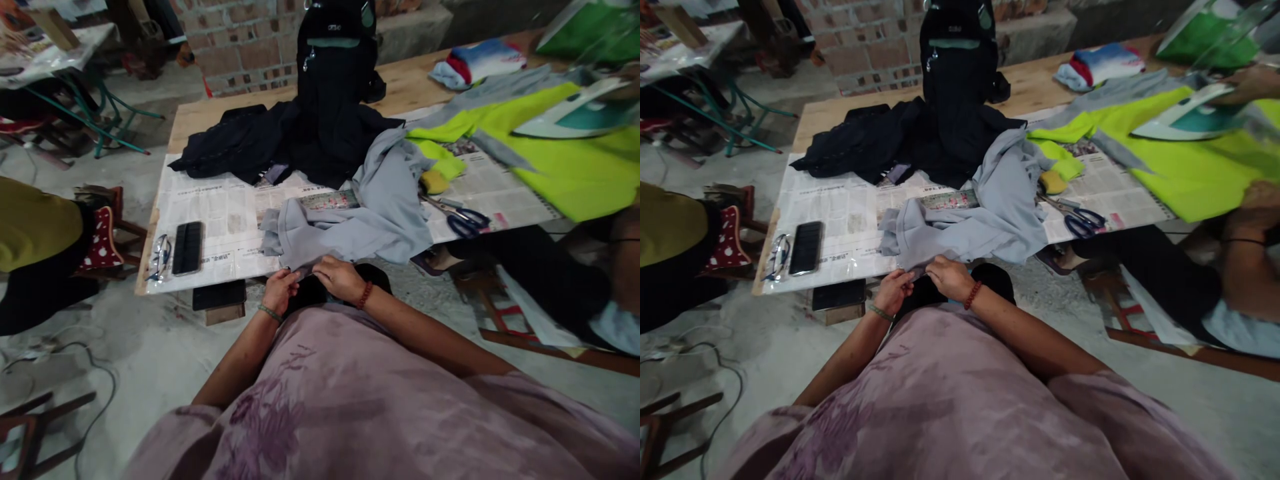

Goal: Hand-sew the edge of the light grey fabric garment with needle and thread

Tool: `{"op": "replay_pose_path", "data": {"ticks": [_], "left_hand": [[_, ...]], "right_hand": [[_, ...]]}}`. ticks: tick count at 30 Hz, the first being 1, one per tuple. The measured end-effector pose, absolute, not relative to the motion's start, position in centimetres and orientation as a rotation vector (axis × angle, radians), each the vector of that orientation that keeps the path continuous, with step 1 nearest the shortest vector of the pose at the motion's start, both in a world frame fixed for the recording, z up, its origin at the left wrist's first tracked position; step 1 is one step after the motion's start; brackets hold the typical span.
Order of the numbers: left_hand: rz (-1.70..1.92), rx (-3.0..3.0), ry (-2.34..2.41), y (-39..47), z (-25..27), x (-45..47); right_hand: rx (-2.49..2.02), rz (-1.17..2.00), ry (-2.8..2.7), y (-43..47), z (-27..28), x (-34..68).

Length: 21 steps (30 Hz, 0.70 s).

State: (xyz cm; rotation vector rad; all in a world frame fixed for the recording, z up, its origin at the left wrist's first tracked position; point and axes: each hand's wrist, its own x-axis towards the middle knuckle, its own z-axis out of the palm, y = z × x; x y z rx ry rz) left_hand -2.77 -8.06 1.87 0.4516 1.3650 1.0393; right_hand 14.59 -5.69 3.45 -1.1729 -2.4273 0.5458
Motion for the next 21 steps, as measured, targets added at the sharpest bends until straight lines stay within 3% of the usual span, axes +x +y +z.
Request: {"op": "replay_pose_path", "data": {"ticks": [21], "left_hand": [[1.054,0.485,1.411,-8.2,1.9,-2.1]], "right_hand": [[-1.242,0.351,-2.823,-5.4,5.8,12.4]]}}
